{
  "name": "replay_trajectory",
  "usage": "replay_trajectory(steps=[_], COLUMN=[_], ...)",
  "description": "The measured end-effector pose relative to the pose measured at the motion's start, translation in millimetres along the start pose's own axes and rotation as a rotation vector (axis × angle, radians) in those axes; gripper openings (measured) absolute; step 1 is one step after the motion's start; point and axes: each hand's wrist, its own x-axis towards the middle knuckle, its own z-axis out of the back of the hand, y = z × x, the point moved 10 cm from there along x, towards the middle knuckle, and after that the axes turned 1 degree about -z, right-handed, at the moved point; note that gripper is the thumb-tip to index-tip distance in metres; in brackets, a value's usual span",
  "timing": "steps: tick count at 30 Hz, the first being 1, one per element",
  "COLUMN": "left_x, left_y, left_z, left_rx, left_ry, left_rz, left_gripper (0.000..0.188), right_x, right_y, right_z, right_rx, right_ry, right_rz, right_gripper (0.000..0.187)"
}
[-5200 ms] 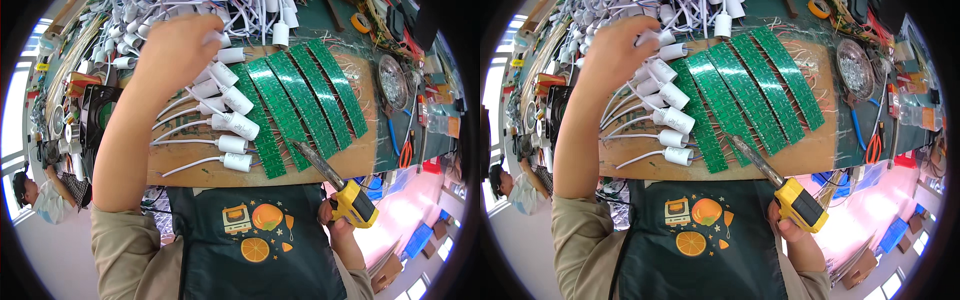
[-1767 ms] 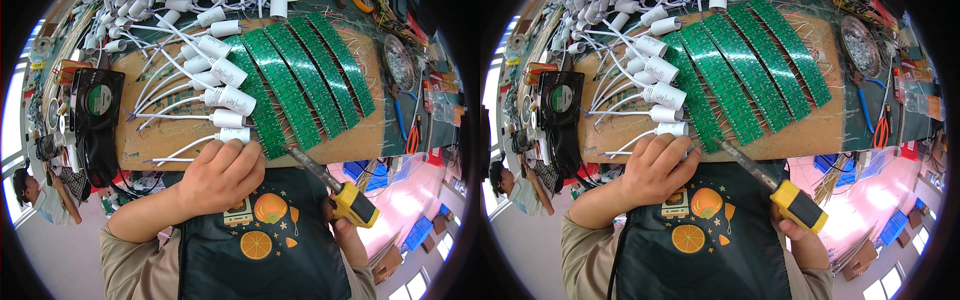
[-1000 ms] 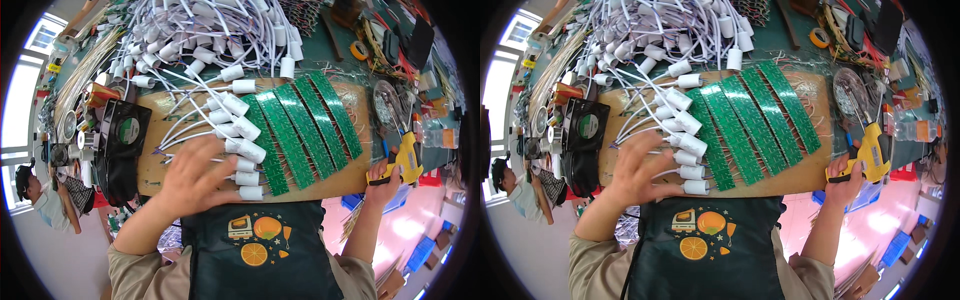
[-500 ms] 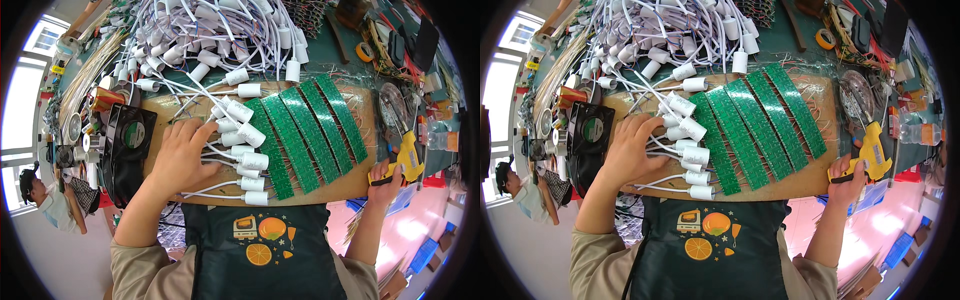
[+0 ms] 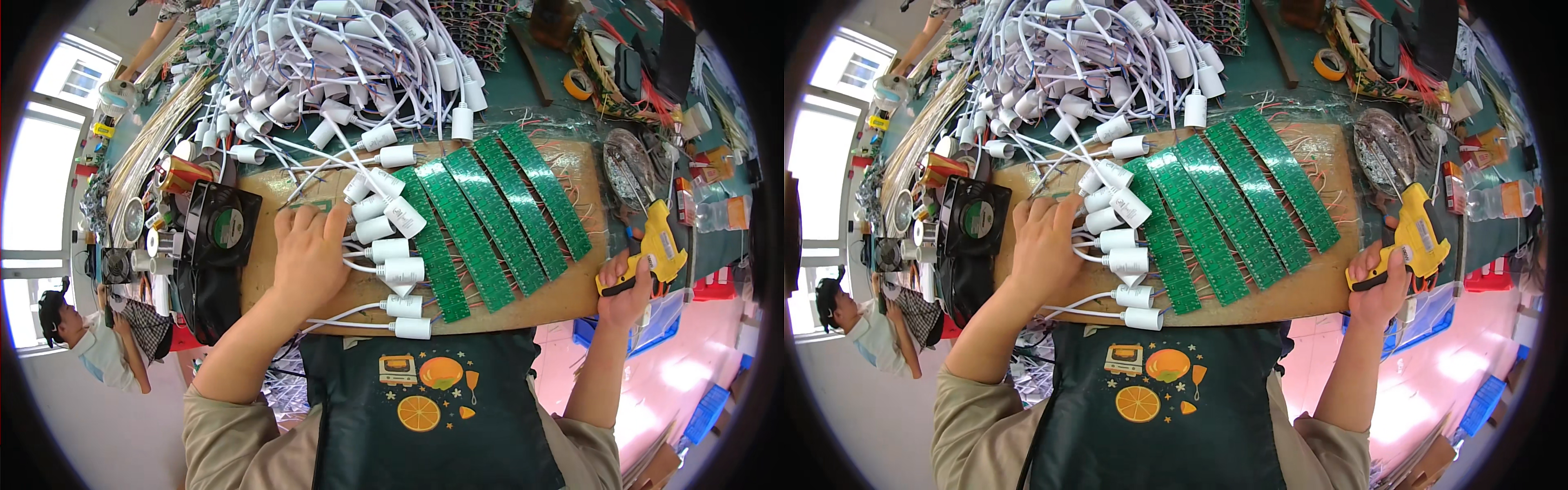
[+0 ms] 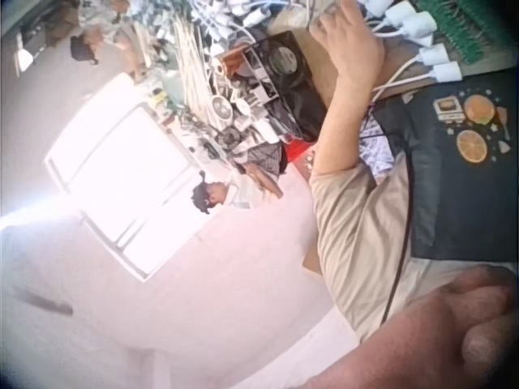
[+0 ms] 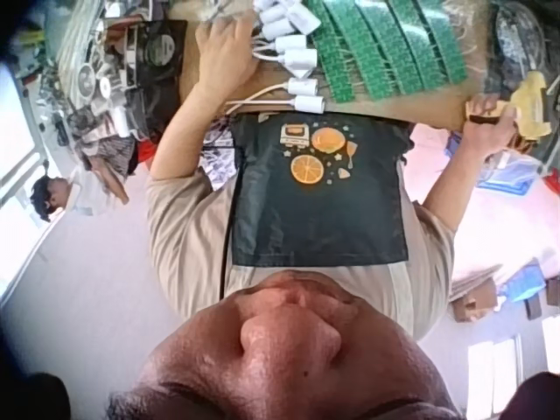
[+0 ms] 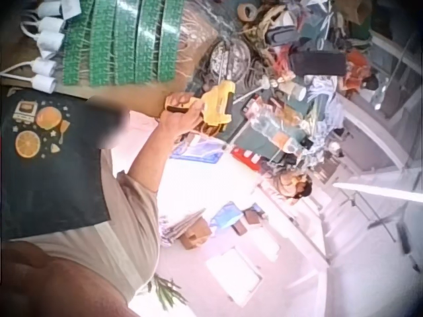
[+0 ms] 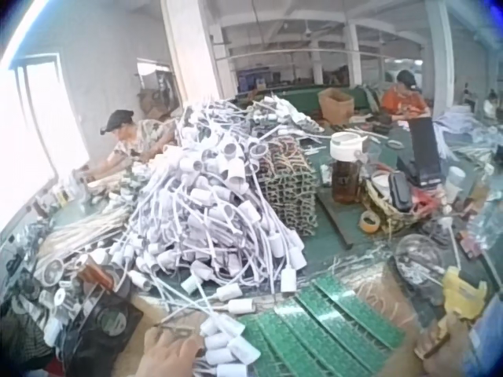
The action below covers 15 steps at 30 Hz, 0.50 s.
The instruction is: The person solders wires from electronic components onto circuit board strips using a soldering gun, moves the completed batch aside, and solders another set of components onto new circuit boards.
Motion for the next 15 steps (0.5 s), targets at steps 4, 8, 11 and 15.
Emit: replay_trajectory(steps=[4,8,11,15], left_x=[-5.1,-7.6,-5.3,-5.1], left_y=[3.0,14.2,10.3,7.7], left_z=[-2.7,-10.6,-5.7,8.9], left_rx=[-0.137,-0.279,-0.232,-0.181], left_ry=[0.006,0.143,0.112,0.107], left_rz=[-0.01,0.204,0.145,0.147], left_gripper=[0.051,0.052,0.062,0.067], right_x=[-0.4,0.1,1.0,2.2], right_y=[-0.2,0.3,0.4,-2.0], right_z=[0.8,0.7,1.0,2.1], right_rx=[0.004,0.026,0.048,0.075], right_ry=[-0.043,-0.04,-0.037,-0.029], right_rz=[-0.001,-0.003,-0.01,-0.025], right_gripper=[0.047,0.046,0.048,0.051])
